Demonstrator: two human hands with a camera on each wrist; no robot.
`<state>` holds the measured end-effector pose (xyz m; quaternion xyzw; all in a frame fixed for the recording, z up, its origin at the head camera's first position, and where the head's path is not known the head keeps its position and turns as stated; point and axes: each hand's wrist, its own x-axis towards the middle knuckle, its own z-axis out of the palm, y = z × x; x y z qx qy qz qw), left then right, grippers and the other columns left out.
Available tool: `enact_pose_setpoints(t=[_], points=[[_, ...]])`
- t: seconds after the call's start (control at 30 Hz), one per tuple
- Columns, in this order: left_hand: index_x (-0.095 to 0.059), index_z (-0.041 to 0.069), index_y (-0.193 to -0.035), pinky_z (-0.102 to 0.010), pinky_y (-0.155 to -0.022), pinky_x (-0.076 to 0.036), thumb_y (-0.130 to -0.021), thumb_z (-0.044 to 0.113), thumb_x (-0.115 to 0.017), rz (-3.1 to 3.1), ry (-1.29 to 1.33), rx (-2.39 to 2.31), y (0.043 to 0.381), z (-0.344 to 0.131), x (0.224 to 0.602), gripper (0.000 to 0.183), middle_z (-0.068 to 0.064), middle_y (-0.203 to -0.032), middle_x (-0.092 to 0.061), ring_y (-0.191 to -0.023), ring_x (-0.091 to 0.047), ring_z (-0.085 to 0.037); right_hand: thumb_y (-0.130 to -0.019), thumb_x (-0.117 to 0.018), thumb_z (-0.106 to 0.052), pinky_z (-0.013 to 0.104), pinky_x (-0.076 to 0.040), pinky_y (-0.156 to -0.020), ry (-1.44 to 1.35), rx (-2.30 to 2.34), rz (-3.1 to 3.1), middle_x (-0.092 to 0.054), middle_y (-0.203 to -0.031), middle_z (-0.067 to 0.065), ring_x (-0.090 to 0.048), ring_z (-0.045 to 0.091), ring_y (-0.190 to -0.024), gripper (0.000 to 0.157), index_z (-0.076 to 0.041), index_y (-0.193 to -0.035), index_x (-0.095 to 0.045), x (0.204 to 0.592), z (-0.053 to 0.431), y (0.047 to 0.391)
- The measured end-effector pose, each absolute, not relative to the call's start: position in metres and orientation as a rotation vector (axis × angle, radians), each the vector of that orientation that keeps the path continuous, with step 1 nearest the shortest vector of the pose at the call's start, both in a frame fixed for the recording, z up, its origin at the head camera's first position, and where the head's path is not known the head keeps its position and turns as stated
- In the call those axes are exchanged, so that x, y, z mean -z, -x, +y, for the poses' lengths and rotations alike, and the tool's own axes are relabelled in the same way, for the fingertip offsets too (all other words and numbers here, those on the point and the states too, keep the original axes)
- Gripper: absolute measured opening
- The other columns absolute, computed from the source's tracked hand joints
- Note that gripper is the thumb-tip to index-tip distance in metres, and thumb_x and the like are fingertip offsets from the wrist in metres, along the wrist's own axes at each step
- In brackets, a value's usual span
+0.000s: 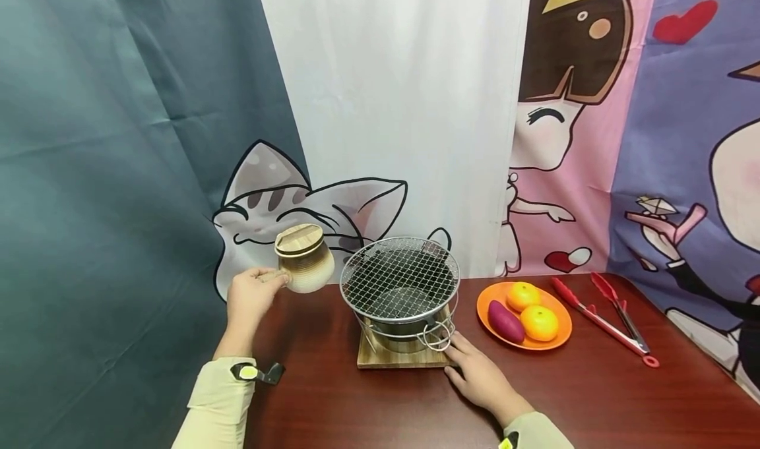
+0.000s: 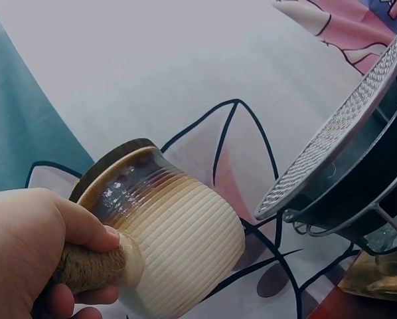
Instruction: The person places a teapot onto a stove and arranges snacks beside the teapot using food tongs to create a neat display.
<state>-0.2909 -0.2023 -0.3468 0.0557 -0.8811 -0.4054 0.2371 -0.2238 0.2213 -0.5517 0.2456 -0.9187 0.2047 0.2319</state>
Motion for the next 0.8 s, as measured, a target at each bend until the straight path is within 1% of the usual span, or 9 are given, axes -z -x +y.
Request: enact_pose_setpoints(t=[0.13,0.2,0.3,0.47,0.8], points=[[-0.078,0.009,-0.102,-0.039,-0.072,-0.051,-0.081,0.038,-0.08,-2.426,-0.163,1.119,0.292,-0.202,0.347,0.036,-0.007,-0.093,-0.077,-0.087,-0.068,-0.027,-0.085,-0.078,-0.014,0.055,-0.044,-0.105,-0.669,-0.572,-2.531,-0.056,-0.143,0.019,-0.05,0.039,-0.135,0.051,-0.003,-0.133,-0.066,0.553,0.22,0.221],[-0.078,0.009,-0.104,-0.042,-0.078,-0.052,-0.081,0.038,-0.08,-2.43,-0.159,1.12,0.293,-0.202,0.346,0.037,-0.009,-0.099,-0.077,-0.094,-0.068,-0.029,-0.084,-0.078,-0.013,0.055,-0.044,-0.105,-0.666,-0.573,-2.527,-0.056,-0.142,0.021,-0.051,0.04,-0.134,0.05,-0.002,-0.132,-0.067,0.552,0.221,0.221],[-0.079,0.009,-0.104,-0.045,-0.081,-0.051,-0.082,0.038,-0.08,-2.428,-0.153,1.115,0.296,-0.202,0.344,0.036,-0.01,-0.101,-0.077,-0.096,-0.068,-0.03,-0.083,-0.079,-0.012,0.055,-0.045,-0.103,-0.67,-0.562,-2.496,-0.057,-0.141,0.021,-0.052,0.04,-0.132,0.05,-0.002,-0.131,-0.067,0.55,0.221,0.222],[-0.079,0.01,-0.102,-0.045,-0.081,-0.051,-0.081,0.038,-0.08,-2.429,-0.154,1.104,0.297,-0.2,0.341,0.035,-0.01,-0.101,-0.077,-0.096,-0.068,-0.03,-0.081,-0.08,-0.012,0.056,-0.046,-0.102,-0.687,-0.562,-2.459,-0.058,-0.14,0.021,-0.053,0.041,-0.131,0.052,-0.002,-0.13,-0.067,0.55,0.221,0.225],[-0.079,0.009,-0.101,-0.049,-0.087,-0.052,-0.08,0.038,-0.081,-2.404,-0.116,1.082,0.3,-0.194,0.334,0.036,-0.01,-0.1,-0.077,-0.099,-0.069,-0.033,-0.083,-0.078,-0.012,0.057,-0.044,-0.104,-0.683,-0.595,-2.488,-0.056,-0.142,0.021,-0.05,0.041,-0.135,0.052,-0.003,-0.132,-0.066,0.55,0.222,0.225]])
